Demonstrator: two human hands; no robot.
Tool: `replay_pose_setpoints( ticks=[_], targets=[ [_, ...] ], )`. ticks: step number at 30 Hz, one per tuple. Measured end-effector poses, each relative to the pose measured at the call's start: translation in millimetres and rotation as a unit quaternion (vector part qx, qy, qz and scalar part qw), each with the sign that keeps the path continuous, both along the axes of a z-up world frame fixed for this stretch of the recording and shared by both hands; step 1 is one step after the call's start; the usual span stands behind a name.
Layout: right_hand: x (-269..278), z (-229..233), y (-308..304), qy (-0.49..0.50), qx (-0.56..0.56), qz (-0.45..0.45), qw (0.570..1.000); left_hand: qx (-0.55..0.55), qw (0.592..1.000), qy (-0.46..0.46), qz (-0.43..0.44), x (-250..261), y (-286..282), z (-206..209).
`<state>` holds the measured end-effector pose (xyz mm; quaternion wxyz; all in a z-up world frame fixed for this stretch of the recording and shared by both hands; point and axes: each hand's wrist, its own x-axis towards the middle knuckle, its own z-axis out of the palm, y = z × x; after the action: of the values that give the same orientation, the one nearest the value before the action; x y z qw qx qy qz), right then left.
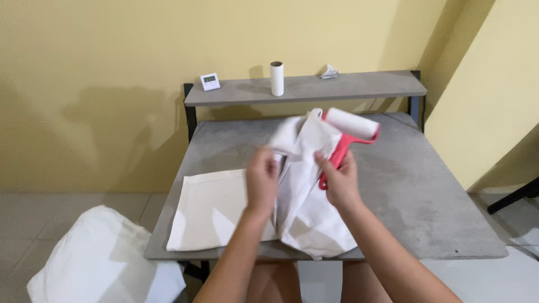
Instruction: The person uses a lint roller to roll over a pair of white pants laid on a table, then folds the pants and places them into a laundry basket. The person repeats this process with another pair of white pants.
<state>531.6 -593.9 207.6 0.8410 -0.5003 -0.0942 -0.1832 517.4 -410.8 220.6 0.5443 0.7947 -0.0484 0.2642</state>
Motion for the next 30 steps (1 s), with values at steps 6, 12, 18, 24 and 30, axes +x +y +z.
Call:
replay_pose_setpoints(
  ticks=[6, 12, 18, 24, 30],
  targets=[
    [1.5, 32.3, -70.7, 0.070, 0.104, -0.126, 0.984, -0.178, 0.950, -0.072, 0.245, 11.4, 118.7, -50.7],
    [-21.1, 22.7, -225.8, -0.128, 0.100, -0.156, 0.974, -0.221, 0.902, 0.020, 0.371, -15.3, 189.6, -120.1],
    [-68.3, -53.4, -382.1, -0.040, -0.028, -0.236, 0.970, -0.229, 0.875, 0.033, 0.425, -10.3, 232.0, -153.0],
    [-102.5, -112.6, -449.9, 0.337, -0.327, -0.410, 0.782, -0.083, 0.855, 0.030, 0.512, 0.6, 231.2, -130.6],
    [-110.7, -76.7, -423.9, 0.105, -0.625, -0.635, 0.441, 0.307, 0.853, 0.110, 0.408, -11.9, 184.2, -77.5]
  ],
)
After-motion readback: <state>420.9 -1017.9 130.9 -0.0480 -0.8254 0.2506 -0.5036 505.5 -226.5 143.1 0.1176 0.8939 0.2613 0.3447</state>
